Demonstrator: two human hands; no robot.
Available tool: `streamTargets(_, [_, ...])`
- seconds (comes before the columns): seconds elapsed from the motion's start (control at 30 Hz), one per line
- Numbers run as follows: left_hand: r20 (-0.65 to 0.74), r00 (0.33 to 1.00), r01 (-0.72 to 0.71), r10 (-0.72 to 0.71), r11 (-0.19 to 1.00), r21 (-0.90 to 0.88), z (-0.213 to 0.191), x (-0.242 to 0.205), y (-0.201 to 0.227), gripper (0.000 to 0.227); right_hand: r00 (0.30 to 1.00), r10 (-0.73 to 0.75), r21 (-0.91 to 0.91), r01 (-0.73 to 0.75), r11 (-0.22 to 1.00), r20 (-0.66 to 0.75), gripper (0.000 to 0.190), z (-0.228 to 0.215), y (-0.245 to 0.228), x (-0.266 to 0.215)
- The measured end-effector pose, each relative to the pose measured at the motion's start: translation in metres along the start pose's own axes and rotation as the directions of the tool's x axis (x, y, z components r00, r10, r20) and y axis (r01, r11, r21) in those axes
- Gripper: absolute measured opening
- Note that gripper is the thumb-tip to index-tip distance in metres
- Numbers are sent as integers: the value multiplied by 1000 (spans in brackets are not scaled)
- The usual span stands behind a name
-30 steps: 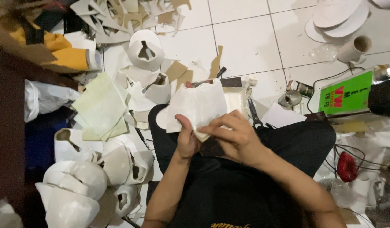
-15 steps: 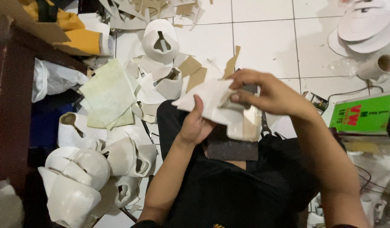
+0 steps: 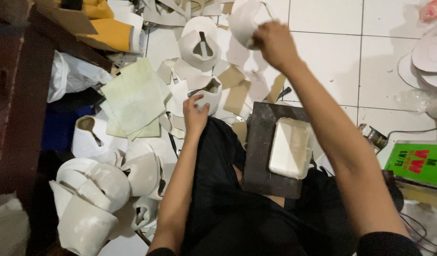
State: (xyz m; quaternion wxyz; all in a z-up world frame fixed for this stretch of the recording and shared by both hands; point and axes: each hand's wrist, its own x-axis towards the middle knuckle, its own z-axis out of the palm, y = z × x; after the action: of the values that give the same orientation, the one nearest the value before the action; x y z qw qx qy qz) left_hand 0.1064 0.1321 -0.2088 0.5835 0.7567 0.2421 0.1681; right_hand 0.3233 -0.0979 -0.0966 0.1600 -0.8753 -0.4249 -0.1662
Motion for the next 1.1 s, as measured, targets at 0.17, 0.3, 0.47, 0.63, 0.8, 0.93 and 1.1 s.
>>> streamTargets(0.17, [355,928,-337,116,669,663,10,45,-37,58,909,158,-109,-125,986,385,16,45,-23,-48])
streamTargets(0.3, [413,900,-399,139,644,652,-2,73,-50,25,925,189,1,-200,980,330,12,17,-47,-75])
streamTargets(0.47, [523,797,-571,303,660,488,-37,70,32,19,960,38,514,-182,838,279,13,-75,-104,-70])
streamTargets(0.63, [740,615,-530,273,838,132,-75,-7,212,24,962,-133,660,-62,748,240,12,-166,-157,-59])
streamTargets(0.8, [821,479,-498,310,866,-36,-73,-58,253,48,911,-209,741,-137,658,355,12,-204,-185,-86])
streamTargets(0.93, [414,664,-704,623,708,63,-56,-99,238,58,969,75,727,-226,649,234,7,-200,-186,-136])
streamTargets(1.1, [337,934,37,118,906,-421,-38,-130,150,30,953,286,722,-266,639,98,7,-190,-187,-187])
